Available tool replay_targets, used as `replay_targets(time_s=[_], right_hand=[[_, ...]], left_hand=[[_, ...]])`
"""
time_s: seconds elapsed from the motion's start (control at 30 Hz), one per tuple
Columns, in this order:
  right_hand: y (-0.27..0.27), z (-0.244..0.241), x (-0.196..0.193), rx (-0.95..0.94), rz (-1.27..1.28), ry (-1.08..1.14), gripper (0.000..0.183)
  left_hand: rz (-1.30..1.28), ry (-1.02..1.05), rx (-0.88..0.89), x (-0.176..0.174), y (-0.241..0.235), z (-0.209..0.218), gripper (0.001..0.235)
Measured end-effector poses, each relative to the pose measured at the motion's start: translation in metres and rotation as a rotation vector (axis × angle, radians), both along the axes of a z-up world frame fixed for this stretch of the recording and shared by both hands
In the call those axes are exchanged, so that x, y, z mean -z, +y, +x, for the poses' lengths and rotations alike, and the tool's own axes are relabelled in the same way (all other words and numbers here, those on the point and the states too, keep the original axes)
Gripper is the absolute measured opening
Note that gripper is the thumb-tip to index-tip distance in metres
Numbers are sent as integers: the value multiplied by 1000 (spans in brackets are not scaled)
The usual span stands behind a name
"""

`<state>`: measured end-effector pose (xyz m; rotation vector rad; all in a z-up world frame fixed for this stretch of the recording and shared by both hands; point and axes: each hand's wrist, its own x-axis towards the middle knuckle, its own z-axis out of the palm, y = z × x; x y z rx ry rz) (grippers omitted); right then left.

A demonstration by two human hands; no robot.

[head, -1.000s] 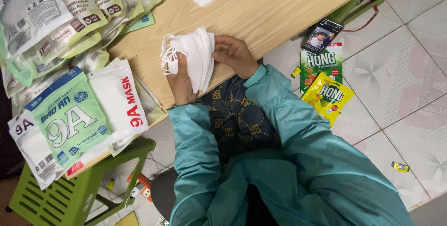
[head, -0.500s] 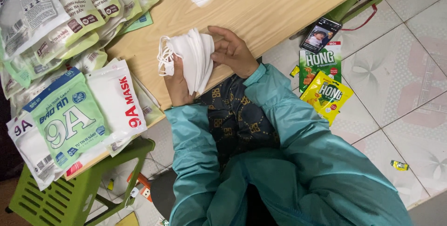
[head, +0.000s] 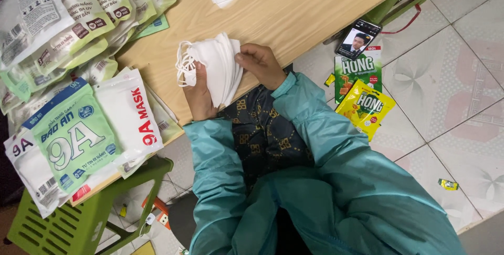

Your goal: Fold face masks and insert them into plastic packaging bags

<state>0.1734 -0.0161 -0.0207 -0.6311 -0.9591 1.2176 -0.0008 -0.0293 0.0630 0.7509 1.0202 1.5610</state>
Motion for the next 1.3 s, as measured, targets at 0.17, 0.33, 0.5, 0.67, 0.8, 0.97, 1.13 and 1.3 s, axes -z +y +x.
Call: replay_targets(time_s=[0.17, 0.33, 0.5, 0.67, 0.8, 0.97, 1.13, 1.3], right_hand=[[-19, -1, -46, 34, 74, -46, 31], [-12, -2, -26, 49, 62, -79, 30], [-10, 0, -20, 64, 145, -66, 28], [-9, -1, -2, 46, 135, 20, 34], [-10, -2, -10, 7, 107, 60, 37], [-13, -2, -23, -20, 105, 62, 38], [-28, 5, -72, -34, 148, -10, 64], [-13, 0, -35, -9, 121, -12, 44]], left_hand=[[3, -16, -5, -9, -4, 0, 38], [38, 16, 20, -13, 0, 0, 34], [27, 43, 18, -2, 0, -1, 34], [68, 66, 37, -14, -6, 6, 36], [74, 28, 43, -3, 1, 2, 38], [58, -11, 31, -7, 1, 1, 39], [26, 10, 19, 14, 8, -10, 38], [25, 28, 9, 10, 6, -6, 38]])
